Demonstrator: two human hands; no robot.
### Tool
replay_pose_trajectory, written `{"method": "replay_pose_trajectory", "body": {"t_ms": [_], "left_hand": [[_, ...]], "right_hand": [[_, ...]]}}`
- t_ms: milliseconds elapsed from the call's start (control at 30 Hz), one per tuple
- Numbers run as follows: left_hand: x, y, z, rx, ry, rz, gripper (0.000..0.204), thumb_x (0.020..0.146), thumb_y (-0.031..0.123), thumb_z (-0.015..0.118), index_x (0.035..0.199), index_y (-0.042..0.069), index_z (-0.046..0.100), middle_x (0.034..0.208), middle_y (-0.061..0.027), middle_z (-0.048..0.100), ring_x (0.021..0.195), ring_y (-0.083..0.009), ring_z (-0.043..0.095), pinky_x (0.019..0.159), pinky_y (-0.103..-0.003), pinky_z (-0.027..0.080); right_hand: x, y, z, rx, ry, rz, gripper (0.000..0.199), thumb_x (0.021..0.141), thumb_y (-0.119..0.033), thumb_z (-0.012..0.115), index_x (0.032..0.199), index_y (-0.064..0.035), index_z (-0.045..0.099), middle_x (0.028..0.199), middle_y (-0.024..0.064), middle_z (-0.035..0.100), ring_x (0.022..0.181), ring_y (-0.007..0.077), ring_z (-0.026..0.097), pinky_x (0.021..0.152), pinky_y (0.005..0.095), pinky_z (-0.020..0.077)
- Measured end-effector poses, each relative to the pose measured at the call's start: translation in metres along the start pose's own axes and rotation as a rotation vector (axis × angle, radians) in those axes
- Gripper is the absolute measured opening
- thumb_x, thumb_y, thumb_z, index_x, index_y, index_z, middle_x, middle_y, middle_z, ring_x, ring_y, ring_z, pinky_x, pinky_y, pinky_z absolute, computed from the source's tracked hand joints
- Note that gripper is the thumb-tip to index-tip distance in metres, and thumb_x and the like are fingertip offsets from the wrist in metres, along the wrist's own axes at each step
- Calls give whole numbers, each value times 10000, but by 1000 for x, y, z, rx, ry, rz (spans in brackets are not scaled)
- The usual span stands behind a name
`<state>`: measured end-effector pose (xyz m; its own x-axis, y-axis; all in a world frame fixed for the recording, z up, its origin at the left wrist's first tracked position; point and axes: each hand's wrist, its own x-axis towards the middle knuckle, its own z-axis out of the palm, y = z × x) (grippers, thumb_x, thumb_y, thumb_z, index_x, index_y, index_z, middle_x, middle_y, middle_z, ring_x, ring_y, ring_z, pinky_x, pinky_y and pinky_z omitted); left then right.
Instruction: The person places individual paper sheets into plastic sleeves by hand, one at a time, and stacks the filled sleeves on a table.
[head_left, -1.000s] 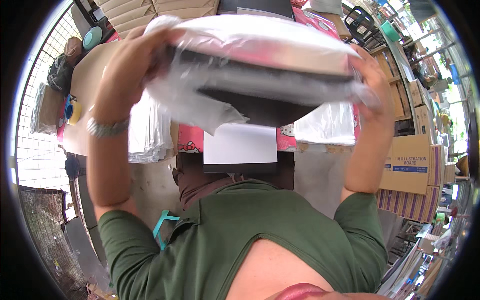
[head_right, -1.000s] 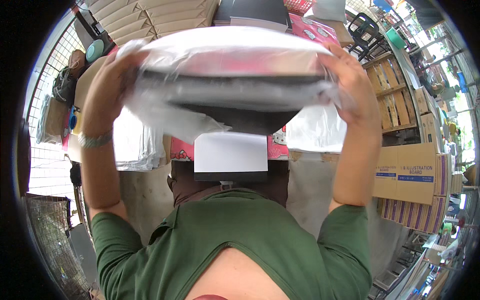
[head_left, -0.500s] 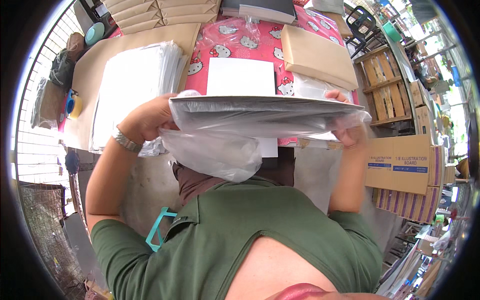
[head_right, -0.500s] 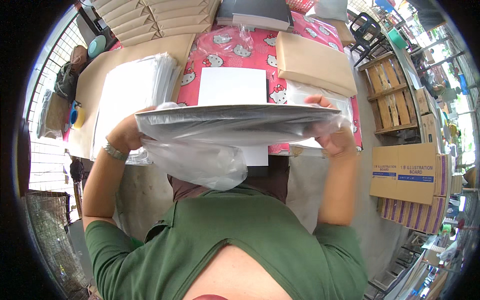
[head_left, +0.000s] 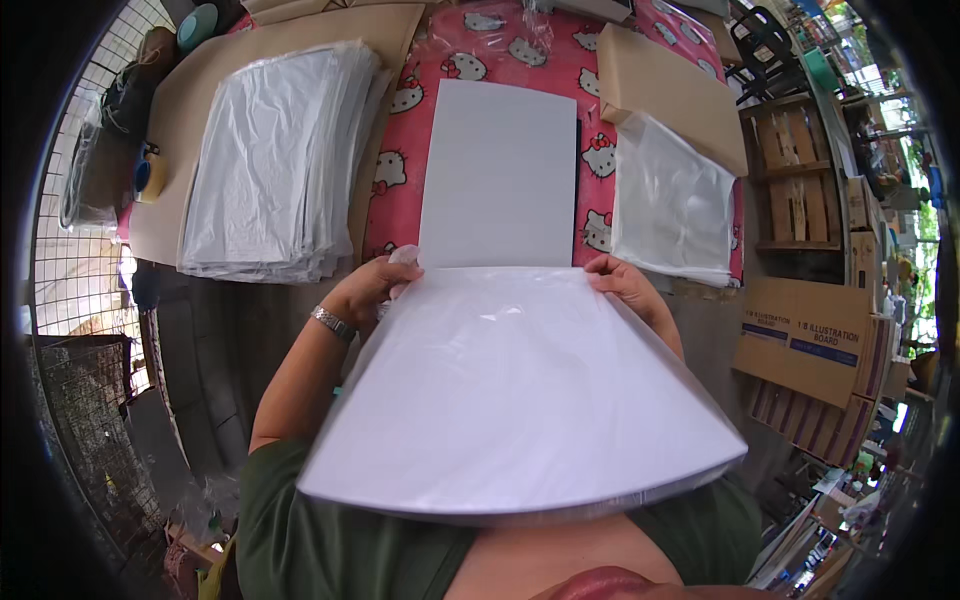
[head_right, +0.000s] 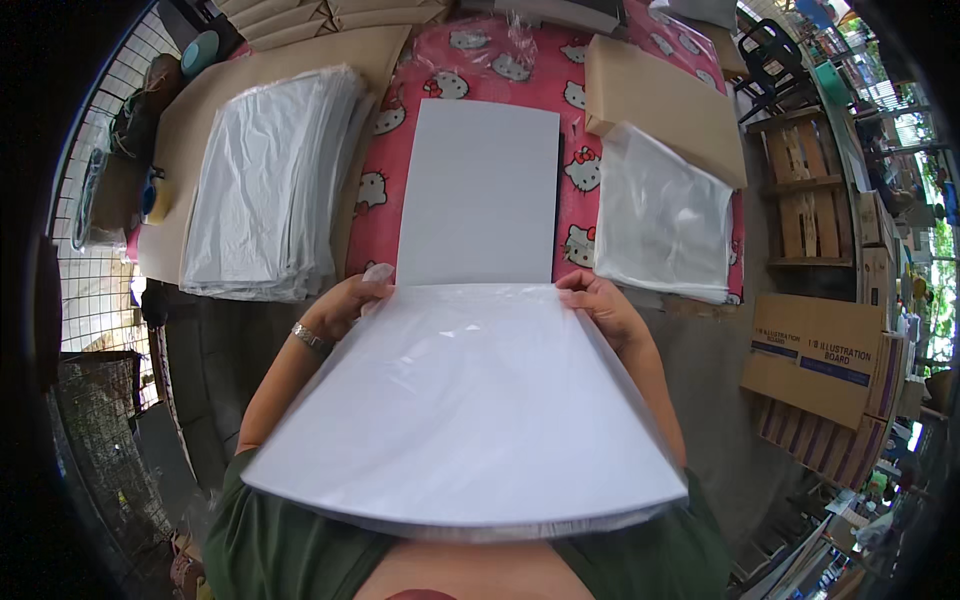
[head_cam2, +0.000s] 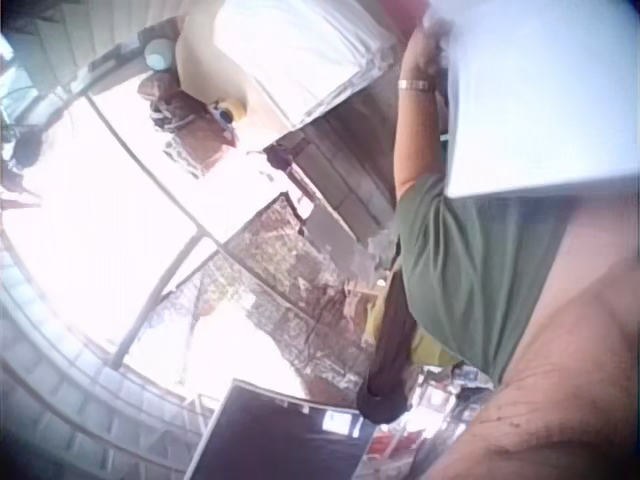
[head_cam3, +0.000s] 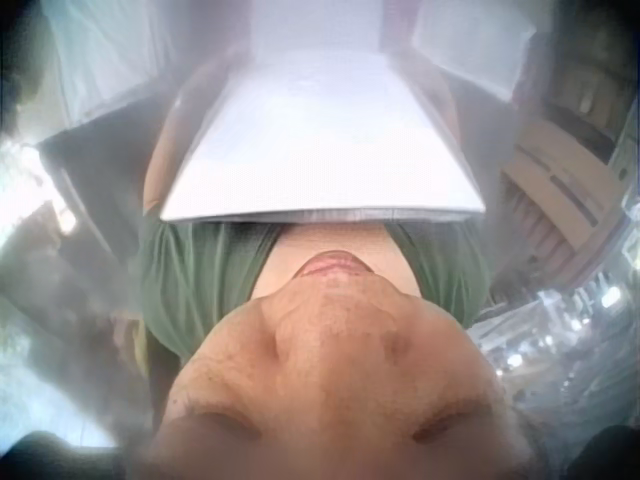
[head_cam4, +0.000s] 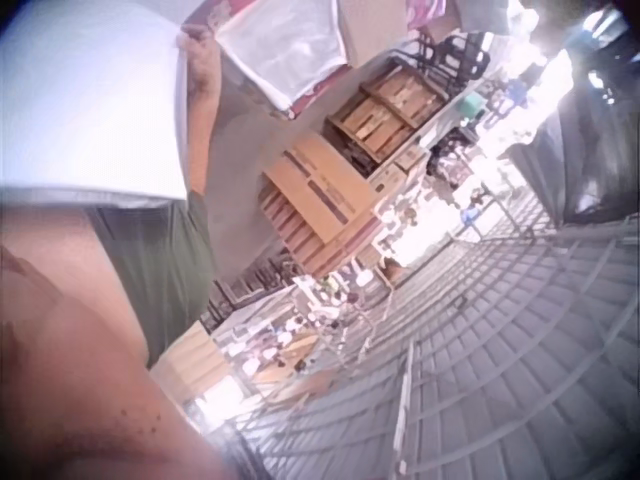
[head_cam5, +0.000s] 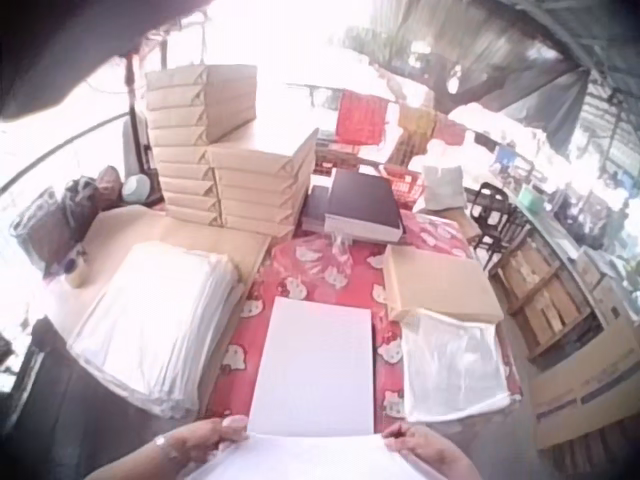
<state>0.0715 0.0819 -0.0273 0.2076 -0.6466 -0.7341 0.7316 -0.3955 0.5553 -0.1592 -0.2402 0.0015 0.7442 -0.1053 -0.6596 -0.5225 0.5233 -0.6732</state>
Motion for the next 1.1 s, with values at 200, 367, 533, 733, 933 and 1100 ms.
{"method": "replay_pose_trajectory", "body": {"t_ms": [200, 367, 533, 733, 933, 1100], "left_hand": [[38, -33, -30, 114, 253, 173, 100, 820, 162, 612, 819, 64, 590, 716, 12, 557, 637, -99, 530, 589, -243, 417], [36, -75, -25, 816, 719, 729, 240, 802, 95, 611, 1027, 33, 556, 935, -84, 603, 896, -213, 570, 771, -331, 459], [-51, -42, 29, 795, 269, 860, 393, 735, 40, 659, 1115, 76, 565, 1144, -111, 565, 1109, -263, 529, 946, -342, 416], [23, -67, 1, 524, 269, 855, 287, 735, 18, 658, 1018, 45, 617, 1018, -85, 614, 1000, -204, 577, 895, -289, 436], [20, -76, -8, -10, 522, 707, 130, 913, 193, 542, 906, 65, 562, 755, 13, 548, 655, -56, 498, 564, -223, 401], [-39, -29, -43, -381, 859, 893, 231, 886, 275, 593, 759, 115, 486, 583, 54, 429, 456, -49, 387, 395, -216, 304]], "right_hand": [[47, 26, -32, -93, 117, 15, 228, 792, -76, 644, 994, -39, 546, 870, 24, 594, 747, 90, 573, 689, 229, 475], [35, 47, -52, -505, 199, -327, 351, 788, -81, 660, 1110, -35, 531, 1029, 71, 597, 961, 150, 576, 840, 280, 457], [-28, 16, 5, -708, -51, -578, 362, 798, -93, 642, 1151, -54, 567, 1223, 104, 522, 1189, 197, 448, 1005, 333, 322], [31, 42, -1, -182, -56, -163, 288, 767, -91, 652, 1049, -42, 617, 1162, 118, 563, 1083, 201, 525, 924, 330, 410], [78, 17, 41, -1123, 160, -1044, 260, 891, -102, 526, 1121, 16, 497, 976, 157, 618, 744, 246, 625, 613, 341, 494], [128, -43, 144, -587, -105, -578, 308, 853, -41, 547, 1134, 20, 437, 971, 162, 563, 795, 196, 594, 602, 322, 544]]}}
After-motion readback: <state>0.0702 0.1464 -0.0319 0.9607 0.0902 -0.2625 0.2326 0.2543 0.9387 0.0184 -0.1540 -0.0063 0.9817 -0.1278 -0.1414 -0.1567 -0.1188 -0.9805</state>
